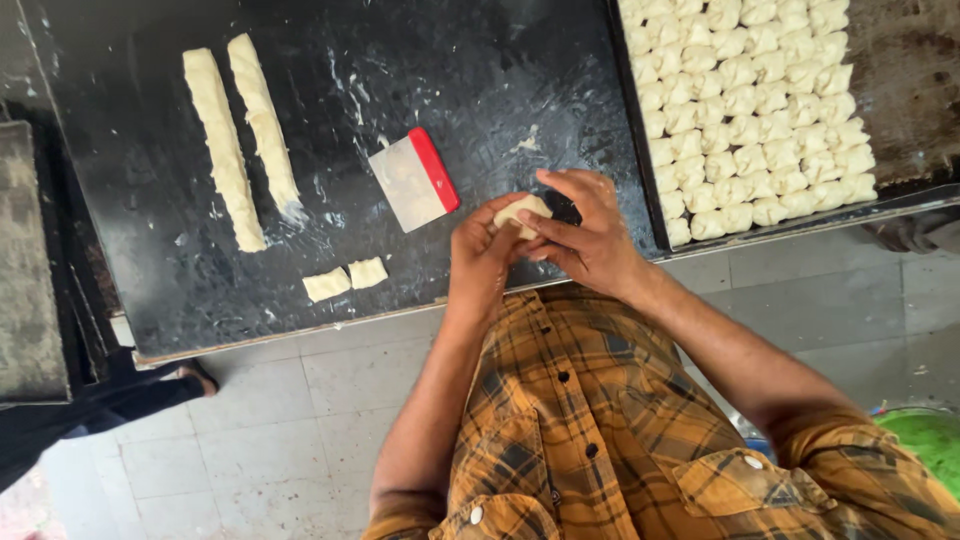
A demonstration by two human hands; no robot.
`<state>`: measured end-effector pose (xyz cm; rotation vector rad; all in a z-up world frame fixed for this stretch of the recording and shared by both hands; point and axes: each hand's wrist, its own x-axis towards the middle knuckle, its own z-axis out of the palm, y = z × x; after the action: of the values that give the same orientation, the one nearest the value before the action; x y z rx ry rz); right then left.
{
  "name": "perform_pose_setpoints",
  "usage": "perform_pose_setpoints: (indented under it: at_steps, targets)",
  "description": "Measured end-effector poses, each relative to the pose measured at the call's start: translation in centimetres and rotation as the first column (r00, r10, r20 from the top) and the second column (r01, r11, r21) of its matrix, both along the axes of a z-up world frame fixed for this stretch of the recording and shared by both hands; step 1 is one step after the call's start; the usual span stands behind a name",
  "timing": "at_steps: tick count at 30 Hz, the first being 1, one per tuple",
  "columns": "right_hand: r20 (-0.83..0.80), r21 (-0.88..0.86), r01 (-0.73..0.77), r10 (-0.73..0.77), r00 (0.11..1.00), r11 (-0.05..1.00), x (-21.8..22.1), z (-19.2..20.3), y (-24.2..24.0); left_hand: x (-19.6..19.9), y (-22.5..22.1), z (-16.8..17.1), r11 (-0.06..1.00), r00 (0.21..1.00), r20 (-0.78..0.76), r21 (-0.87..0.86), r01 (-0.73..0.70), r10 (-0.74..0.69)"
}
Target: The person prepares small dough pieces by hand, using a bench scraper to divide strips of dough and then rolling them into individual buns and placing them on a tray.
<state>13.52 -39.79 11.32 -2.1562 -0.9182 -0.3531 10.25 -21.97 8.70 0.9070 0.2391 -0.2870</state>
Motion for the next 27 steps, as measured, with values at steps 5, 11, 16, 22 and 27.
perform_pose_setpoints:
  at_steps: [5, 11, 16, 22, 27]
  targets:
    - [-0.138, 0.08, -0.057, 0.068, 0.988, 0.995, -0.3, 1.1, 0.4, -0.9, 2.4, 2.1, 0.992, 0.99, 0.052, 0.021, 0.126, -0.127]
    - [-0.736, 0.643, 0.5, 0.649, 0.192, 0.58, -0.3, -0.6, 2.1, -0.4, 4.4, 3.4, 0.881, 0.914, 0.202, 0.402, 0.252, -0.353]
    - [-0.894, 0.438, 0.613, 0.389, 0.222, 0.657, -2.0, -3.0, 2.2, 0.0, 3.7, 2.8, 0.942, 0.925, 0.33, 0.326, 0.076, -0.189]
    - [-0.626, 0.072, 0.282, -0.177, 0.759, 0.957, -2.3, -2.8, 1.9, 0.4, 4.0, 2.5, 0.521, 0.89, 0.128, 0.843, 0.136, -0.438]
    - [0.013, -0.067, 0.176, -0.175, 0.984, 0.982, -3.1, -0.9, 2.8, 1.7, 3.8, 1.2, 0.91, 0.91, 0.206, 0.292, 0.293, -0.359]
